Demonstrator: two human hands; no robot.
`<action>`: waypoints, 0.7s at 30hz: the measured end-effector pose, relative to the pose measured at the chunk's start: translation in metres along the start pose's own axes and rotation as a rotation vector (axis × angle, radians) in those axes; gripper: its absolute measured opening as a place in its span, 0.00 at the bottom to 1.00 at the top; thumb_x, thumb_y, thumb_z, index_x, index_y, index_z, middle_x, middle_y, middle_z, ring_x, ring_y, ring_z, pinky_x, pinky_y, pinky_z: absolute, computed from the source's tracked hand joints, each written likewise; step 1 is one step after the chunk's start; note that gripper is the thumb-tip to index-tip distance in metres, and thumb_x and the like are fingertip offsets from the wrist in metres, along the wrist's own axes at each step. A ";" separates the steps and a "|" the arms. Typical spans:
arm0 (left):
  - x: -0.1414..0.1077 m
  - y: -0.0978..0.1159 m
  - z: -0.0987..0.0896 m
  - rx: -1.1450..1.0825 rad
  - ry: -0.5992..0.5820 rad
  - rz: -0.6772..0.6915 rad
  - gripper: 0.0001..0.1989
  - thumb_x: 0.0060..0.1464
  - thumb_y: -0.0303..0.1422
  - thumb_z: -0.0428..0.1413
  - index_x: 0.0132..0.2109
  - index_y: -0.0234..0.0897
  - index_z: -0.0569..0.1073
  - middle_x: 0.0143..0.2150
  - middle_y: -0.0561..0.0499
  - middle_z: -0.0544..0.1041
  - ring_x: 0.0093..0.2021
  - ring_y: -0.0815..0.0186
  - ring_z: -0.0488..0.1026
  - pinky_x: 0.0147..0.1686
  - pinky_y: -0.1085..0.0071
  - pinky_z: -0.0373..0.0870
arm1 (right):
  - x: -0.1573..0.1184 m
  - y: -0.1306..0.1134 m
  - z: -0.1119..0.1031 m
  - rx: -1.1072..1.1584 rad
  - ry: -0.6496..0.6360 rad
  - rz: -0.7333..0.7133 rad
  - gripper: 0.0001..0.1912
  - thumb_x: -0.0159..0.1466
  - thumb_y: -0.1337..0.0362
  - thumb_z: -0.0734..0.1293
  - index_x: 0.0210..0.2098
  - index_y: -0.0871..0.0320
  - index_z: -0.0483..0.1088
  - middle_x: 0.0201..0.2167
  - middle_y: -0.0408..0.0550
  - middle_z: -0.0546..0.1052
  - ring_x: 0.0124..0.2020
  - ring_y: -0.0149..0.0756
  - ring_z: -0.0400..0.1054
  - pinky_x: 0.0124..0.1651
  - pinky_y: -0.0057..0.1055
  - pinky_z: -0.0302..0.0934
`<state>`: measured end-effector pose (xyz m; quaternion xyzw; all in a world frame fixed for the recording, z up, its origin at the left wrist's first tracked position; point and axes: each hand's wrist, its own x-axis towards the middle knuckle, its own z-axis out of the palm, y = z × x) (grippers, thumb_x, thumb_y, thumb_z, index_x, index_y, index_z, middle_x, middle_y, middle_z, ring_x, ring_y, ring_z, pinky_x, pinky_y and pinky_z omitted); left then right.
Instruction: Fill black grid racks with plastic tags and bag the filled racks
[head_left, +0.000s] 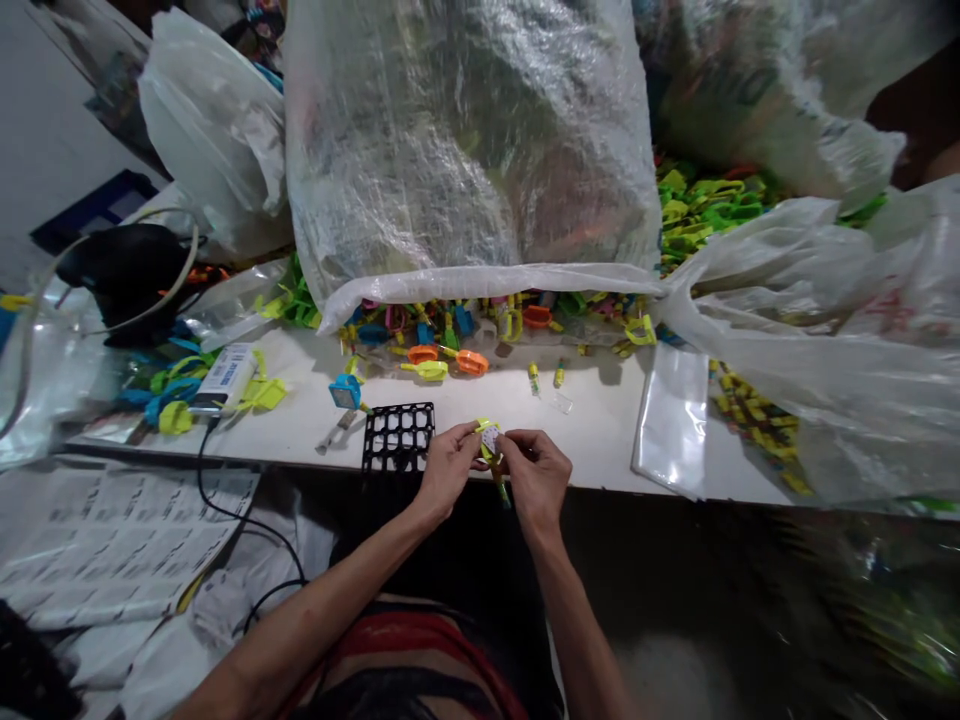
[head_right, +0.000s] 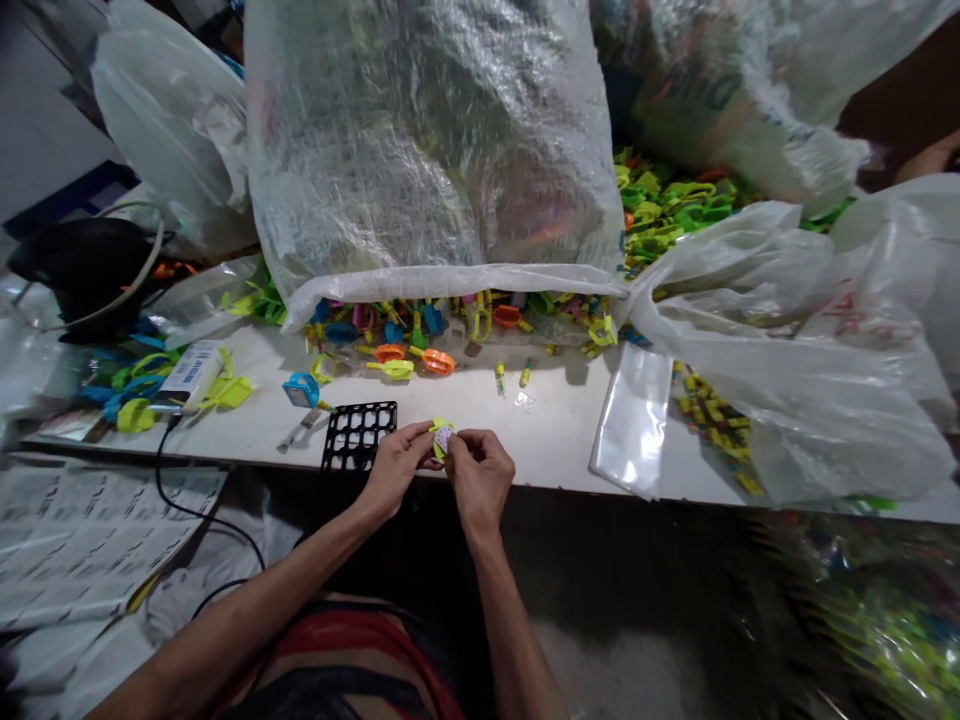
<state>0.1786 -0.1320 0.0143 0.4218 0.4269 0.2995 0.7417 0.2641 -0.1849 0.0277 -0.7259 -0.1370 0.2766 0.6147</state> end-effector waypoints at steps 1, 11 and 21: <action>-0.001 0.000 0.000 -0.012 0.011 0.005 0.20 0.41 0.38 0.64 0.41 0.29 0.77 0.34 0.46 0.80 0.29 0.68 0.73 0.28 0.74 0.72 | -0.001 0.000 0.001 -0.003 0.002 0.000 0.11 0.45 0.58 0.70 0.22 0.60 0.71 0.16 0.40 0.71 0.17 0.30 0.63 0.19 0.26 0.59; -0.001 0.001 0.003 -0.110 0.077 0.001 0.25 0.34 0.37 0.68 0.41 0.28 0.76 0.29 0.49 0.79 0.25 0.69 0.72 0.26 0.73 0.71 | -0.005 -0.001 0.004 0.111 0.031 0.017 0.09 0.44 0.61 0.71 0.21 0.60 0.70 0.14 0.39 0.70 0.15 0.28 0.62 0.19 0.25 0.58; -0.005 0.002 0.005 -0.098 0.034 0.010 0.24 0.31 0.36 0.69 0.38 0.30 0.76 0.29 0.48 0.79 0.27 0.67 0.73 0.29 0.72 0.71 | -0.008 0.005 0.006 0.020 -0.024 -0.057 0.09 0.50 0.59 0.68 0.24 0.59 0.71 0.19 0.41 0.72 0.20 0.31 0.64 0.24 0.28 0.62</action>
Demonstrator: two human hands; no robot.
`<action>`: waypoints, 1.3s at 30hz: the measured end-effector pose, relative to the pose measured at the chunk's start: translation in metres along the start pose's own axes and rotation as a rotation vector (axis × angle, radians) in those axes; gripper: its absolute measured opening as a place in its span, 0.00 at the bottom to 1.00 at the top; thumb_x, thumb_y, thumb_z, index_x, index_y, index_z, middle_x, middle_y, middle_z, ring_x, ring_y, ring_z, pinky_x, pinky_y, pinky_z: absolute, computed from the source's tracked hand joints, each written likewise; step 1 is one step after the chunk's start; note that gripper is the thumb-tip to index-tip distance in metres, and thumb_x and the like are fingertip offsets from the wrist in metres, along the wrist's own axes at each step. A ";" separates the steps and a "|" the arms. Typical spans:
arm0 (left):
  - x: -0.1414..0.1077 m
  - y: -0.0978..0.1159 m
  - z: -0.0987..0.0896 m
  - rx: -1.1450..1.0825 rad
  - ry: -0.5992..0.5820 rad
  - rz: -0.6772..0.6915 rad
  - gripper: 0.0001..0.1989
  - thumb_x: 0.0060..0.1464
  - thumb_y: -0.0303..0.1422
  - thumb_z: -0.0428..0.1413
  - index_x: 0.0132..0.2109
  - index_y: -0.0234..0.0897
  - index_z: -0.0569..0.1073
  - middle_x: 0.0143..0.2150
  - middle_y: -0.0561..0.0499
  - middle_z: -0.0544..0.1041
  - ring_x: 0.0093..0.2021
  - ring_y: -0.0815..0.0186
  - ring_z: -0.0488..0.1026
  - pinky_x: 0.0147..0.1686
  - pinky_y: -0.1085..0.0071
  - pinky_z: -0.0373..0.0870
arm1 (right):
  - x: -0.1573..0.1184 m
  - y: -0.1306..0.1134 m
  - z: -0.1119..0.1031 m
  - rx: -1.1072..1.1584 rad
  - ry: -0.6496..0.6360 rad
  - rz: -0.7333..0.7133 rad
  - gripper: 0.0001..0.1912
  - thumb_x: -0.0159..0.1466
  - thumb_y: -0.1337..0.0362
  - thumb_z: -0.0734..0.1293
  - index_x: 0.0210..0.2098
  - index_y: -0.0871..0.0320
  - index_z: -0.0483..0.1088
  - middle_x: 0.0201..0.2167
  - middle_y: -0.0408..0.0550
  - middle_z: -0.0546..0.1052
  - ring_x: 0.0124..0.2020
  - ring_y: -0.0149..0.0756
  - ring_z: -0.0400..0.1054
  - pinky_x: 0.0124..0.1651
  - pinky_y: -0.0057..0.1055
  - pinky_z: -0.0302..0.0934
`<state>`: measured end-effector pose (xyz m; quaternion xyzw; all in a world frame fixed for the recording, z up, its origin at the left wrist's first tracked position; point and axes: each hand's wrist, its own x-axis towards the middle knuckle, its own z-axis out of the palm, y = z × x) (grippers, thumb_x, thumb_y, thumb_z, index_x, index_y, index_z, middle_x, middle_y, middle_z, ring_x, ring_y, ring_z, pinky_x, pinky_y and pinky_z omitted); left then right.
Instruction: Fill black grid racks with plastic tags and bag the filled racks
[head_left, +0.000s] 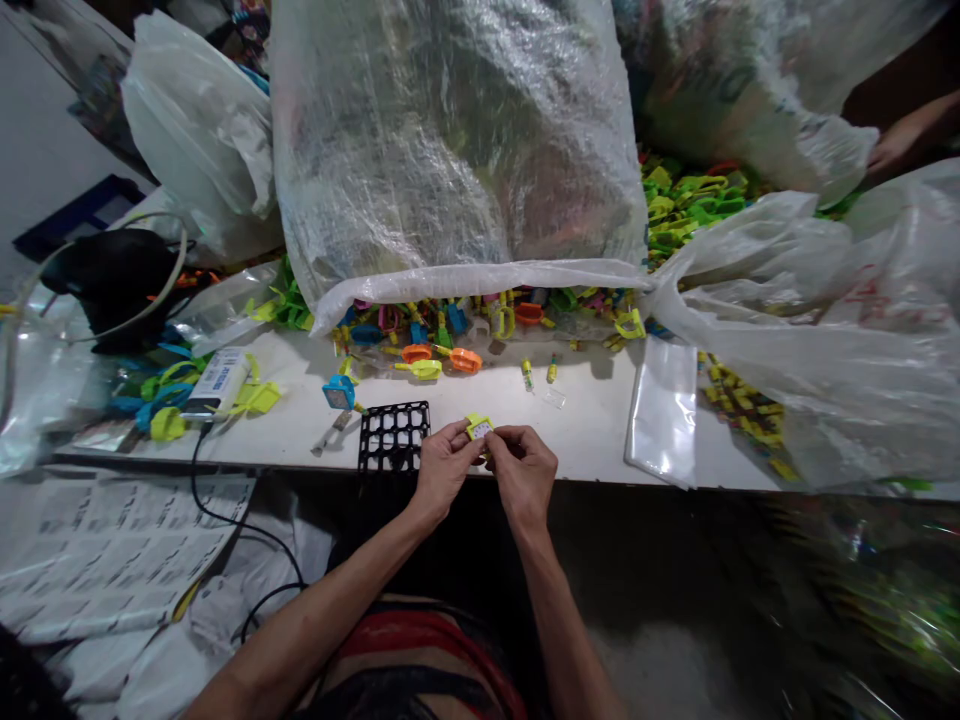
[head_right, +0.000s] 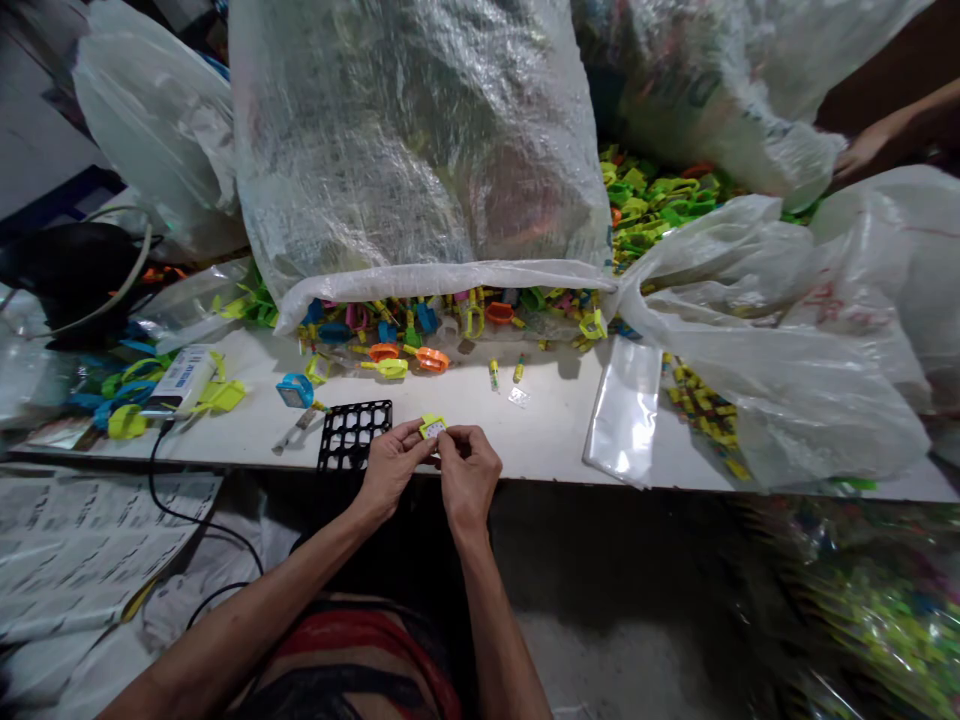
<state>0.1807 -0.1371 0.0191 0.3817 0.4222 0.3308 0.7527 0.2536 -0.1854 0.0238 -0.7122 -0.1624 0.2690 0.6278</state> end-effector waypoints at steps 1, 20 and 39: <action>0.000 0.000 0.000 -0.003 0.008 0.000 0.23 0.31 0.35 0.69 0.38 0.30 0.76 0.29 0.48 0.79 0.27 0.67 0.73 0.29 0.73 0.70 | 0.000 0.001 -0.001 -0.049 -0.011 -0.047 0.08 0.51 0.59 0.67 0.24 0.59 0.71 0.20 0.42 0.72 0.21 0.31 0.65 0.25 0.29 0.62; -0.002 0.013 0.003 0.052 0.032 -0.107 0.20 0.33 0.31 0.65 0.37 0.28 0.75 0.24 0.52 0.77 0.20 0.73 0.68 0.20 0.77 0.66 | -0.002 0.014 -0.016 0.129 -0.126 0.142 0.17 0.44 0.54 0.74 0.26 0.60 0.71 0.19 0.40 0.70 0.19 0.27 0.59 0.22 0.26 0.56; 0.001 0.003 0.002 -0.045 0.034 -0.201 0.17 0.29 0.33 0.66 0.30 0.31 0.73 0.23 0.53 0.74 0.19 0.70 0.69 0.17 0.76 0.66 | -0.007 0.015 -0.011 0.282 -0.167 0.246 0.14 0.43 0.59 0.74 0.26 0.60 0.71 0.18 0.38 0.70 0.17 0.26 0.61 0.22 0.25 0.57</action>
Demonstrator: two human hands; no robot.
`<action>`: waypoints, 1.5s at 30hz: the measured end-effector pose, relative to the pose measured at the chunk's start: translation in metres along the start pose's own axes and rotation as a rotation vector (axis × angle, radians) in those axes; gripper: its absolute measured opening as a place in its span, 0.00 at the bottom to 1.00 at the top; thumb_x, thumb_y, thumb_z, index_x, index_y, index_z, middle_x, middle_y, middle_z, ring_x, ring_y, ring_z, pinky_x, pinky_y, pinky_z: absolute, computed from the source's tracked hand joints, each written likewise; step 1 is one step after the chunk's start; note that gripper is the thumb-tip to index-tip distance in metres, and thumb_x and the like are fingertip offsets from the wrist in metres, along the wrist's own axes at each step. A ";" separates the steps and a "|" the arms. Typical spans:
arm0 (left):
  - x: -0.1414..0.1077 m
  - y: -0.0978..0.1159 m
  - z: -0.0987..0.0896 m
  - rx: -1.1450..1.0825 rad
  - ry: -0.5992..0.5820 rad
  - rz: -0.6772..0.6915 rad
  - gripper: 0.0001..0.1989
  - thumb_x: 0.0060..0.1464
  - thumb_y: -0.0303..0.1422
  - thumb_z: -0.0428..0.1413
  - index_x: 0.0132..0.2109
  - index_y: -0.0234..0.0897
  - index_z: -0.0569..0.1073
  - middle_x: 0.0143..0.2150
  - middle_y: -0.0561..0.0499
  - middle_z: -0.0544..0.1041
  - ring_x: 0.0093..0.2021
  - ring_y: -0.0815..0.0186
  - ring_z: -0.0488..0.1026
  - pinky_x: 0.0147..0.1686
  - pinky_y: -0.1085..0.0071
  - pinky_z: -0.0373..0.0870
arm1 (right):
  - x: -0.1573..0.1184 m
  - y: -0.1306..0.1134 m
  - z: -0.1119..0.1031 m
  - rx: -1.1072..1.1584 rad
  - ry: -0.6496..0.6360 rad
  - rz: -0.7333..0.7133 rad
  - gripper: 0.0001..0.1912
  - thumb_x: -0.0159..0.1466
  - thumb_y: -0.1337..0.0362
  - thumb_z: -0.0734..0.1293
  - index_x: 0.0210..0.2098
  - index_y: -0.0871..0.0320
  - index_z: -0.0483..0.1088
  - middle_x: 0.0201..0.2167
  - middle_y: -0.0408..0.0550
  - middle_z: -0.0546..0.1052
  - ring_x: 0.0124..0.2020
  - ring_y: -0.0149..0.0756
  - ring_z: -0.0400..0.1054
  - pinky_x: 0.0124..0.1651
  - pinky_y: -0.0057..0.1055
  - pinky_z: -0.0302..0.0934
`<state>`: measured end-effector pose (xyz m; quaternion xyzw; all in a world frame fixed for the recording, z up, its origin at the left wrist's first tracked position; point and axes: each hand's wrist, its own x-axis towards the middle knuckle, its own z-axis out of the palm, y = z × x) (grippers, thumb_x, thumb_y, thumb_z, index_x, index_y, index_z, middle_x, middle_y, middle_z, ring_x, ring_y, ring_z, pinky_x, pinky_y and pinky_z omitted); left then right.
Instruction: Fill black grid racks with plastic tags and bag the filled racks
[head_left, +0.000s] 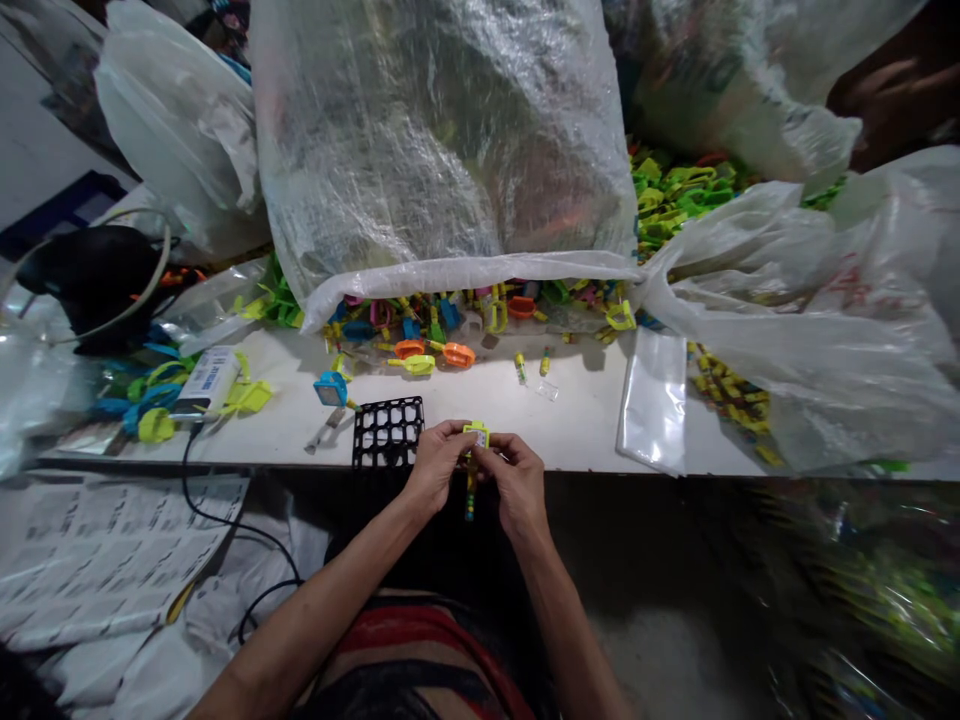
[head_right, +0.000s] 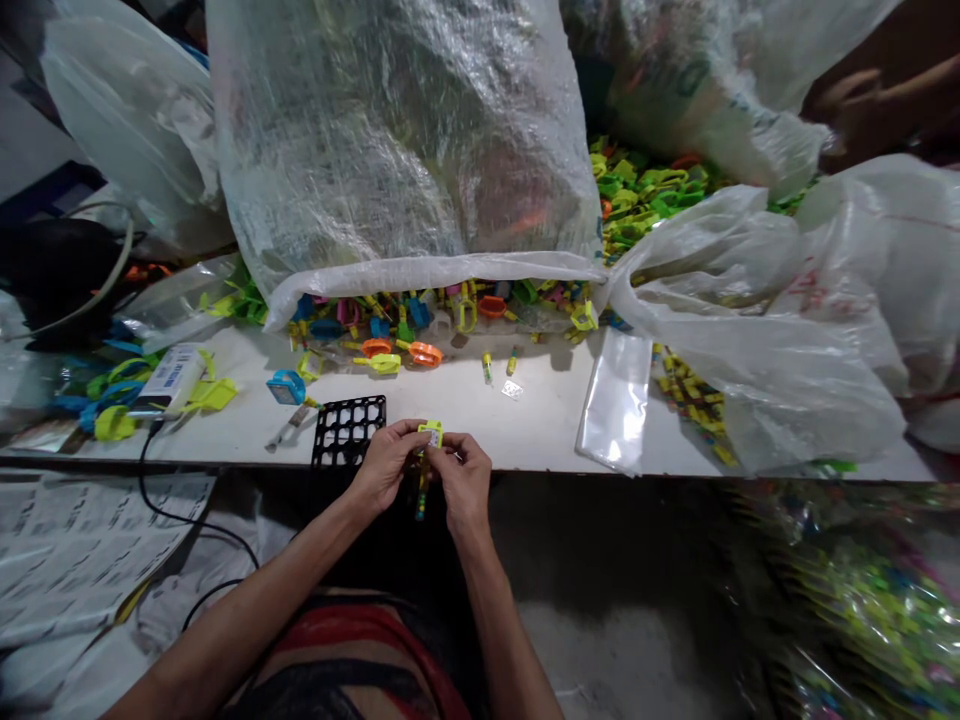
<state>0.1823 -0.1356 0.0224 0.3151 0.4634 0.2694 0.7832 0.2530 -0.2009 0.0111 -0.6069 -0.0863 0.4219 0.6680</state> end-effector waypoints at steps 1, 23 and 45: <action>0.000 0.000 0.000 -0.001 0.007 -0.004 0.17 0.29 0.33 0.66 0.30 0.31 0.72 0.22 0.53 0.74 0.19 0.70 0.69 0.16 0.76 0.66 | 0.000 0.001 0.001 -0.002 0.001 -0.005 0.14 0.43 0.59 0.74 0.26 0.61 0.71 0.17 0.38 0.70 0.17 0.25 0.60 0.22 0.25 0.57; -0.001 0.007 -0.007 0.103 -0.114 0.009 0.18 0.29 0.25 0.60 0.35 0.32 0.75 0.29 0.50 0.78 0.26 0.69 0.71 0.27 0.75 0.68 | 0.005 -0.004 -0.008 0.056 0.008 0.078 0.15 0.39 0.63 0.74 0.27 0.61 0.74 0.19 0.41 0.75 0.16 0.28 0.66 0.22 0.27 0.63; 0.005 0.005 -0.008 0.171 0.015 0.088 0.11 0.32 0.34 0.64 0.26 0.32 0.75 0.22 0.52 0.75 0.24 0.72 0.68 0.27 0.77 0.64 | 0.096 -0.046 -0.082 -1.022 0.240 -0.444 0.10 0.53 0.63 0.66 0.34 0.60 0.74 0.35 0.49 0.72 0.27 0.32 0.66 0.33 0.33 0.60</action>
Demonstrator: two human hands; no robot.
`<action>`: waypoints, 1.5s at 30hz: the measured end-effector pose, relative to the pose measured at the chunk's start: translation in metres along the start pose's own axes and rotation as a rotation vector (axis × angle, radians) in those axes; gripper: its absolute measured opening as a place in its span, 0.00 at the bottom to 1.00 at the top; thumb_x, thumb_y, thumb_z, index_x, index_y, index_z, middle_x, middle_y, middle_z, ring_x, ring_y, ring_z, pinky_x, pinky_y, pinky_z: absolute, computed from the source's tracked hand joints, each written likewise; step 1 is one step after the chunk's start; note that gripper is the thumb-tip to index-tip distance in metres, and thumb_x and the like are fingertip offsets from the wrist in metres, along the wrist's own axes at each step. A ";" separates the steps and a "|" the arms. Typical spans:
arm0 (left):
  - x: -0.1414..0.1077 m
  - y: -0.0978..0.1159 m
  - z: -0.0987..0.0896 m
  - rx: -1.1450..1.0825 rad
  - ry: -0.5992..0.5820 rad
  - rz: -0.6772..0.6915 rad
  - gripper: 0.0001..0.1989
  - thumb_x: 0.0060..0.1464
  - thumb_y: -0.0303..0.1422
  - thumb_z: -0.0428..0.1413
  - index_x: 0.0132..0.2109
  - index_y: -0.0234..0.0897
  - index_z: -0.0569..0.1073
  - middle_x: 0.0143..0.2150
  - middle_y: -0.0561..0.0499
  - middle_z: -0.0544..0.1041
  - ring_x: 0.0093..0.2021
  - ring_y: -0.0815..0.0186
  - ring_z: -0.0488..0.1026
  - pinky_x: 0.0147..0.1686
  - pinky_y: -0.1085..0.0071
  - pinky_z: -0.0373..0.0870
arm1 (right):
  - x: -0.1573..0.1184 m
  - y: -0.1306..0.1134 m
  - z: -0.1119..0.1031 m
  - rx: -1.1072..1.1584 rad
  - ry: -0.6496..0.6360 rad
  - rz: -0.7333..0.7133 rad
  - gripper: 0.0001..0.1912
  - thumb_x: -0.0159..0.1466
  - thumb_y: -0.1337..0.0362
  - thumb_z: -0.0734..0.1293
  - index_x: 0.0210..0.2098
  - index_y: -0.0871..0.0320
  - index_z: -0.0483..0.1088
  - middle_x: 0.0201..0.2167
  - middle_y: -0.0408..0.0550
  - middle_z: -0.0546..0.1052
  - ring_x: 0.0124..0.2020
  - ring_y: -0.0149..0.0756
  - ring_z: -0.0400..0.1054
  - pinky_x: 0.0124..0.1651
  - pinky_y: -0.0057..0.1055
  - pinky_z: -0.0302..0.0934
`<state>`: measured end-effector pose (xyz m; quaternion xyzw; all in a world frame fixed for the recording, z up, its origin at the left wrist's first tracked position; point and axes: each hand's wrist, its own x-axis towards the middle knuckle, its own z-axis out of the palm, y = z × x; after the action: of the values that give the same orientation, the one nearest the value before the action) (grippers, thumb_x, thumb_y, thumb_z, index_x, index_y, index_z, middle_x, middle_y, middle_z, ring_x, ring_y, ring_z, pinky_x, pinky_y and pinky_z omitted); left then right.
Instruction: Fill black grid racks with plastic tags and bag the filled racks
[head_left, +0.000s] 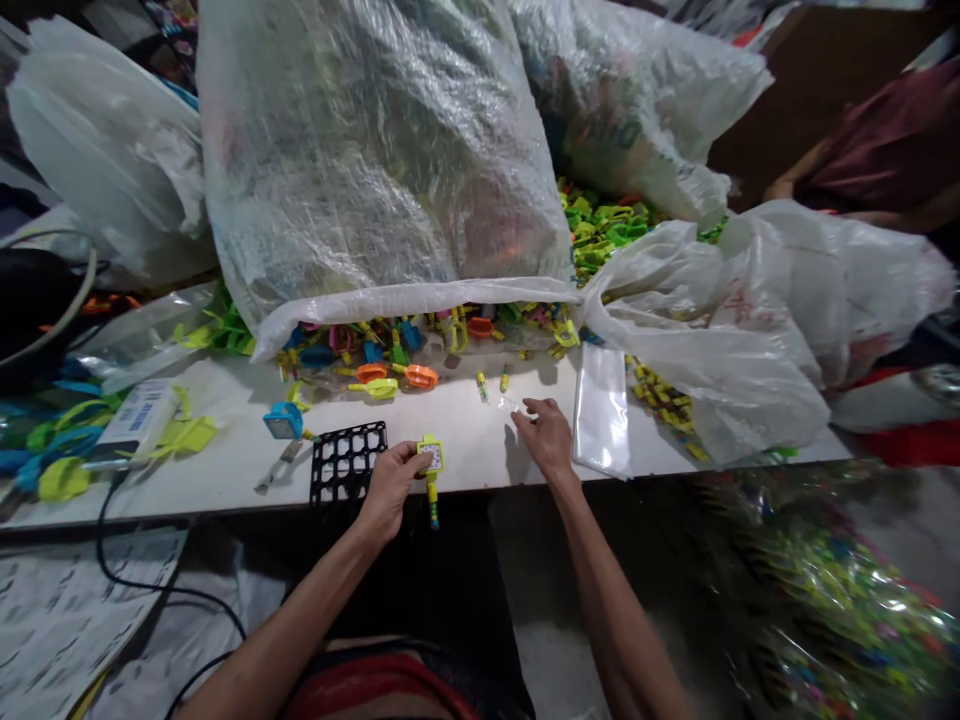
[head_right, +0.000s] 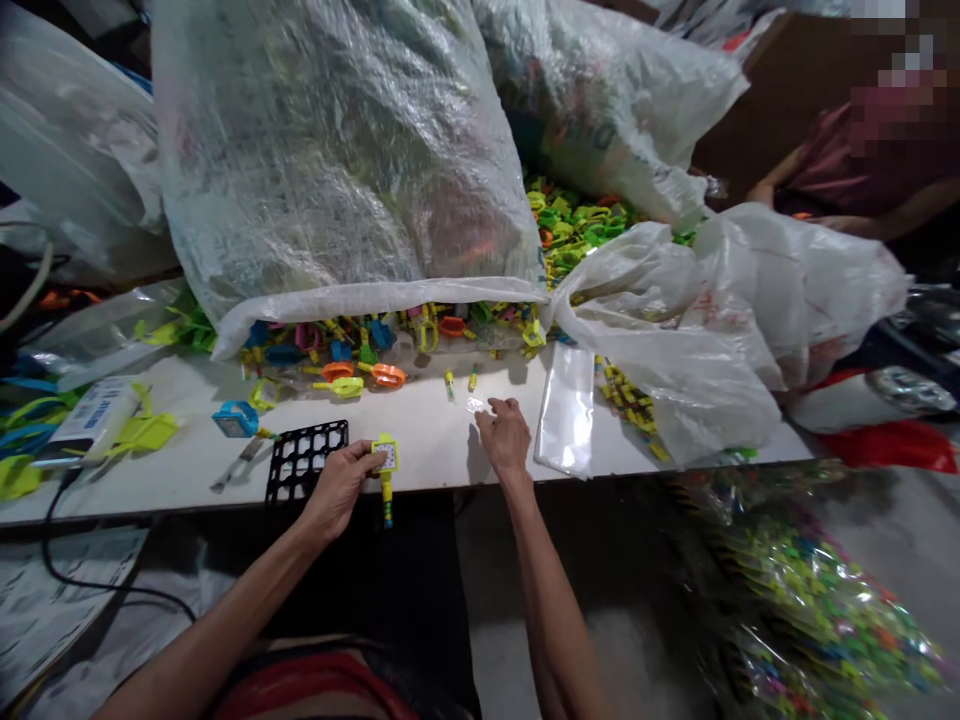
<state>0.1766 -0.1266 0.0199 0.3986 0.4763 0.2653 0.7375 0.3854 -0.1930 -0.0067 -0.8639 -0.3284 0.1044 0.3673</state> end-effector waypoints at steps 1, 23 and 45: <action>-0.001 0.000 0.001 0.000 0.000 0.008 0.11 0.32 0.34 0.64 0.25 0.32 0.75 0.23 0.52 0.75 0.25 0.72 0.68 0.28 0.77 0.64 | 0.008 0.001 -0.001 -0.106 -0.024 -0.039 0.08 0.53 0.65 0.66 0.32 0.59 0.74 0.37 0.49 0.71 0.28 0.33 0.66 0.34 0.32 0.59; -0.001 0.002 0.009 0.041 -0.037 0.007 0.18 0.36 0.35 0.63 0.35 0.29 0.73 0.24 0.50 0.77 0.21 0.68 0.73 0.15 0.80 0.60 | -0.063 -0.053 0.013 1.107 -0.449 0.369 0.20 0.42 0.63 0.76 0.35 0.59 0.75 0.21 0.36 0.71 0.18 0.27 0.66 0.24 0.27 0.60; -0.004 0.003 0.011 0.050 -0.021 -0.039 0.11 0.41 0.29 0.62 0.35 0.28 0.74 0.22 0.51 0.76 0.19 0.70 0.72 0.13 0.80 0.59 | -0.067 -0.058 0.018 1.047 -0.317 0.393 0.18 0.42 0.61 0.76 0.30 0.60 0.69 0.19 0.41 0.76 0.15 0.26 0.63 0.21 0.25 0.58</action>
<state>0.1846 -0.1320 0.0270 0.4104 0.4827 0.2344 0.7373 0.2982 -0.1966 0.0176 -0.5856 -0.1176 0.4471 0.6658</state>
